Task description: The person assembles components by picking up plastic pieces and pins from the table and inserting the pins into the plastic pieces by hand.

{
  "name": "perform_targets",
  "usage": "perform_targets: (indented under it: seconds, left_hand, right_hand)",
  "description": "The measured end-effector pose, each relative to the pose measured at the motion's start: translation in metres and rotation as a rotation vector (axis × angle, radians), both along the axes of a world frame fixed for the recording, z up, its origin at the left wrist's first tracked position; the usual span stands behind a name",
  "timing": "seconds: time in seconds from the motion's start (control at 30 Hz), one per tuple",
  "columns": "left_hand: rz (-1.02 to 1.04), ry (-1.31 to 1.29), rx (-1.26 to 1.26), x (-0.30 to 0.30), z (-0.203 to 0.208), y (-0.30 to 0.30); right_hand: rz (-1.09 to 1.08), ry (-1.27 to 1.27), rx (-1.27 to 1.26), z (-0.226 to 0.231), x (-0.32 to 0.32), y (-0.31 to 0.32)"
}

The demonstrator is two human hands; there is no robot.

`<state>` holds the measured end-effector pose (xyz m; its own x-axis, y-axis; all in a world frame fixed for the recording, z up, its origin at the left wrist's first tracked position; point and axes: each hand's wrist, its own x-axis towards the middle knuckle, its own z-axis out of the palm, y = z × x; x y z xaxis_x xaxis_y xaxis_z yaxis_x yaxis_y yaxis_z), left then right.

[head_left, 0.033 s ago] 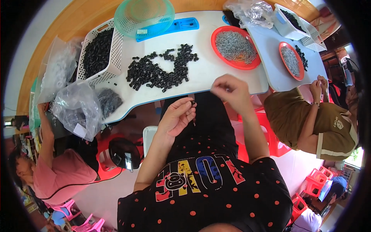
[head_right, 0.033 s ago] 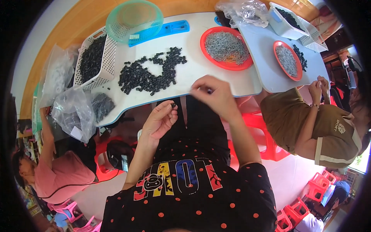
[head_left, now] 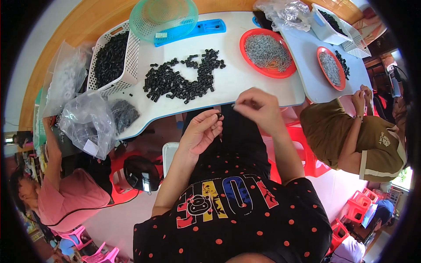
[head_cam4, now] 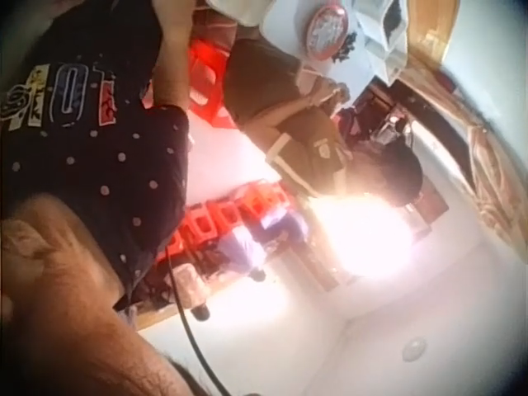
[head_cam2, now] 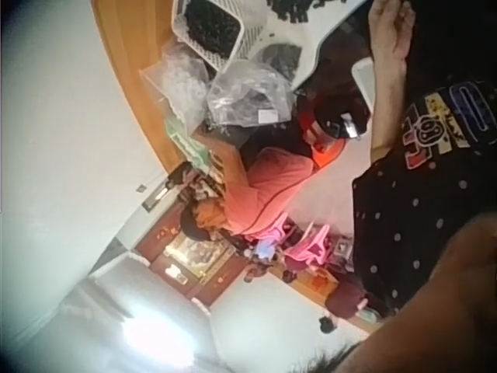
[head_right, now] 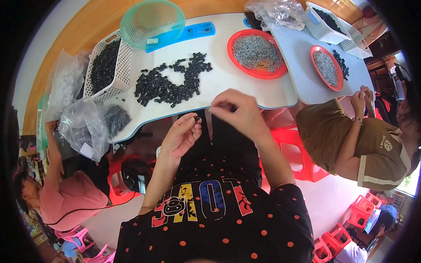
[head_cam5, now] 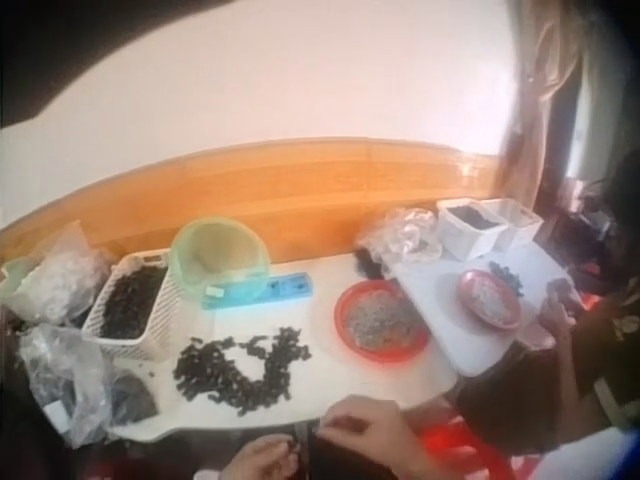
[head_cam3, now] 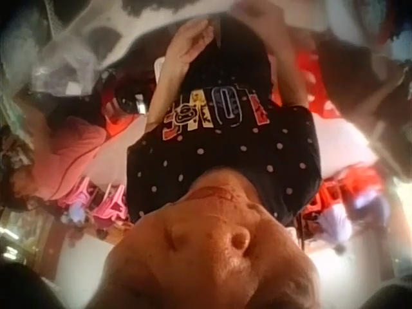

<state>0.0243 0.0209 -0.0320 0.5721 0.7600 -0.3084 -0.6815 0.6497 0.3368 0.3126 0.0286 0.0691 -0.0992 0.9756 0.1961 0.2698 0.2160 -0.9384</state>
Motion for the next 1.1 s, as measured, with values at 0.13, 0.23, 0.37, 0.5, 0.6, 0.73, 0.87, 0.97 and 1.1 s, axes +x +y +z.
perform_targets:
  seconds: [0.13, 0.23, 0.37, 0.5, 0.6, 0.73, 0.87, 0.97, 1.1]
  left_hand:
    - [0.050, 0.062, 0.045, 0.004, 0.020, -0.004]
    - [0.084, 0.085, 0.070, 0.002, 0.029, -0.006]
    - [0.120, 0.122, 0.073, -0.002, 0.023, -0.007]
    - [0.165, 0.193, 0.097, 0.001, 0.014, -0.014]
    - [0.181, 0.202, 0.069, 0.001, 0.006, -0.016]
    - [0.190, 0.086, 0.000, -0.007, 0.002, -0.013]
    - [0.216, 0.093, 0.004, -0.008, 0.000, -0.013]
    - [0.225, 0.084, -0.003, -0.008, -0.006, -0.015]
    - [0.273, 0.107, -0.012, -0.021, -0.011, -0.019]
  right_hand:
    - [0.048, -0.054, 0.069, 0.011, -0.025, -0.014]
    - [0.067, -0.135, 0.138, 0.012, -0.032, -0.016]
    - [0.098, -0.261, 0.211, 0.010, -0.039, -0.015]
    - [0.065, -0.343, 0.388, -0.010, -0.046, -0.024]
    - [0.066, -0.366, 0.390, -0.018, -0.052, -0.027]
    - [0.029, -0.174, 0.185, -0.041, -0.047, 0.005]
    - [-0.051, -0.415, 0.252, -0.116, -0.031, 0.087]
    - [0.022, -0.628, 0.327, -0.141, -0.045, 0.122]
    - [0.106, -0.784, 0.358, -0.154, -0.049, 0.123]
